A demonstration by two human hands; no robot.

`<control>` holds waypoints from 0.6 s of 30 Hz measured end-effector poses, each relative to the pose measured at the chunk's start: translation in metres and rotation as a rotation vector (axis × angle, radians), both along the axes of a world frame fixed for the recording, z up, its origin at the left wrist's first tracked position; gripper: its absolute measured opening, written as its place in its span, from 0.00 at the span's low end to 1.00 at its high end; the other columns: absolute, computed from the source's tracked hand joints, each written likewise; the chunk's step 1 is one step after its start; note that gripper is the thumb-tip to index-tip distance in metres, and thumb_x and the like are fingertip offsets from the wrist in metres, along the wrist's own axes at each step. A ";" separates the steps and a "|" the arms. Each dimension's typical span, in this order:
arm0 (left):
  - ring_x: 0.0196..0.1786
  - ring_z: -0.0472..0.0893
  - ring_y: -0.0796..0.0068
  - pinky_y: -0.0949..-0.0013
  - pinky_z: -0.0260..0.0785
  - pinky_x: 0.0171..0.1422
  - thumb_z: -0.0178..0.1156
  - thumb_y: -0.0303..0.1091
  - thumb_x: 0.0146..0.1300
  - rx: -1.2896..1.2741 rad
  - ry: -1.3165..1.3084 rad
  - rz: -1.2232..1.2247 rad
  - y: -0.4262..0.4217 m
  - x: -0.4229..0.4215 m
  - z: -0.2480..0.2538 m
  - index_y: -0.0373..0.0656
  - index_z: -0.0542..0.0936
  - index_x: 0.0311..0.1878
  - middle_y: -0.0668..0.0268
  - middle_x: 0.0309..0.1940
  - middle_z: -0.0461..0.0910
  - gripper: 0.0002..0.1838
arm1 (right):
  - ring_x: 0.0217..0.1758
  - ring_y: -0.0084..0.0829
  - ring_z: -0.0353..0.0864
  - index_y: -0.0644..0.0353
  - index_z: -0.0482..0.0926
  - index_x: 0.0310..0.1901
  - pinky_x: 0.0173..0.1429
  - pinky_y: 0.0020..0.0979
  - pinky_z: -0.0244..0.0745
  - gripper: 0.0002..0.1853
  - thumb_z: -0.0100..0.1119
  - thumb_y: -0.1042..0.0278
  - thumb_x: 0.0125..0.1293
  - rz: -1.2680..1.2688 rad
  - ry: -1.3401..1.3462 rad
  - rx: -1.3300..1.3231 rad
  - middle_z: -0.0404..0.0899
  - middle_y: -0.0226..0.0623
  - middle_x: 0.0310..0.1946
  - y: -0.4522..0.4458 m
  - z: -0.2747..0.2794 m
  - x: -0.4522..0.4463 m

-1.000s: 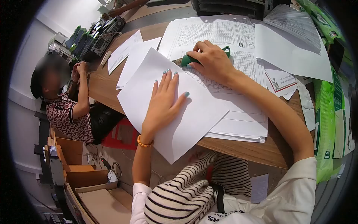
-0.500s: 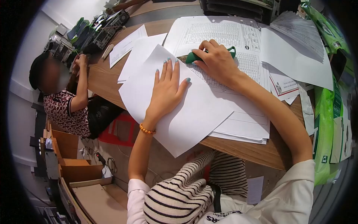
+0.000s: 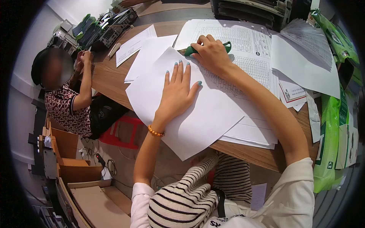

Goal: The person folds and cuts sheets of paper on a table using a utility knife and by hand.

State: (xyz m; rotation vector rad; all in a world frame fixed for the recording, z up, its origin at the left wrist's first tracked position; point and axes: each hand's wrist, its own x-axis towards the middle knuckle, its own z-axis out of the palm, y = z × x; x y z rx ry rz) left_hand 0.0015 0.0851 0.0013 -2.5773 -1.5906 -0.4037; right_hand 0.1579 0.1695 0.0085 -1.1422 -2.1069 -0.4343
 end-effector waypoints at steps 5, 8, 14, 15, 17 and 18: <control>0.70 0.49 0.52 0.52 0.38 0.71 0.42 0.47 0.66 -0.007 -0.004 -0.002 -0.001 0.001 0.002 0.34 0.55 0.65 0.45 0.66 0.50 0.31 | 0.45 0.33 0.73 0.55 0.78 0.38 0.44 0.35 0.72 0.12 0.61 0.61 0.53 -0.038 -0.023 -0.049 0.74 0.35 0.37 0.015 0.002 -0.014; 0.70 0.49 0.52 0.53 0.38 0.71 0.42 0.47 0.66 -0.006 -0.014 -0.004 -0.001 0.001 0.002 0.34 0.55 0.65 0.45 0.66 0.51 0.31 | 0.45 0.34 0.73 0.55 0.79 0.39 0.44 0.36 0.72 0.13 0.61 0.60 0.54 -0.082 -0.025 -0.097 0.74 0.35 0.37 0.028 0.002 -0.023; 0.70 0.49 0.53 0.55 0.38 0.71 0.45 0.44 0.65 -0.019 -0.068 -0.019 -0.003 -0.002 0.004 0.33 0.54 0.65 0.46 0.66 0.51 0.31 | 0.45 0.37 0.73 0.59 0.78 0.40 0.44 0.37 0.69 0.15 0.59 0.59 0.55 -0.333 0.234 0.168 0.74 0.38 0.41 0.041 0.008 -0.002; 0.70 0.49 0.53 0.55 0.38 0.71 0.45 0.44 0.65 -0.005 -0.085 -0.030 -0.003 -0.002 0.004 0.33 0.54 0.65 0.46 0.66 0.51 0.31 | 0.45 0.37 0.73 0.59 0.78 0.40 0.44 0.37 0.69 0.15 0.59 0.59 0.55 -0.340 0.219 0.186 0.74 0.38 0.41 0.040 0.007 0.002; 0.69 0.50 0.49 0.54 0.40 0.71 0.47 0.42 0.64 -0.002 -0.297 -0.039 -0.004 -0.003 0.003 0.30 0.52 0.65 0.42 0.65 0.50 0.33 | 0.43 0.44 0.72 0.64 0.77 0.33 0.46 0.43 0.68 0.11 0.58 0.64 0.55 -0.023 0.377 0.061 0.75 0.44 0.37 0.032 0.009 0.009; 0.70 0.48 0.48 0.55 0.40 0.71 0.47 0.38 0.64 0.017 -0.337 -0.029 -0.003 -0.003 0.002 0.29 0.49 0.66 0.42 0.66 0.48 0.33 | 0.40 0.45 0.74 0.66 0.76 0.37 0.45 0.41 0.69 0.13 0.57 0.64 0.56 0.038 0.379 -0.148 0.75 0.47 0.35 0.023 0.014 0.010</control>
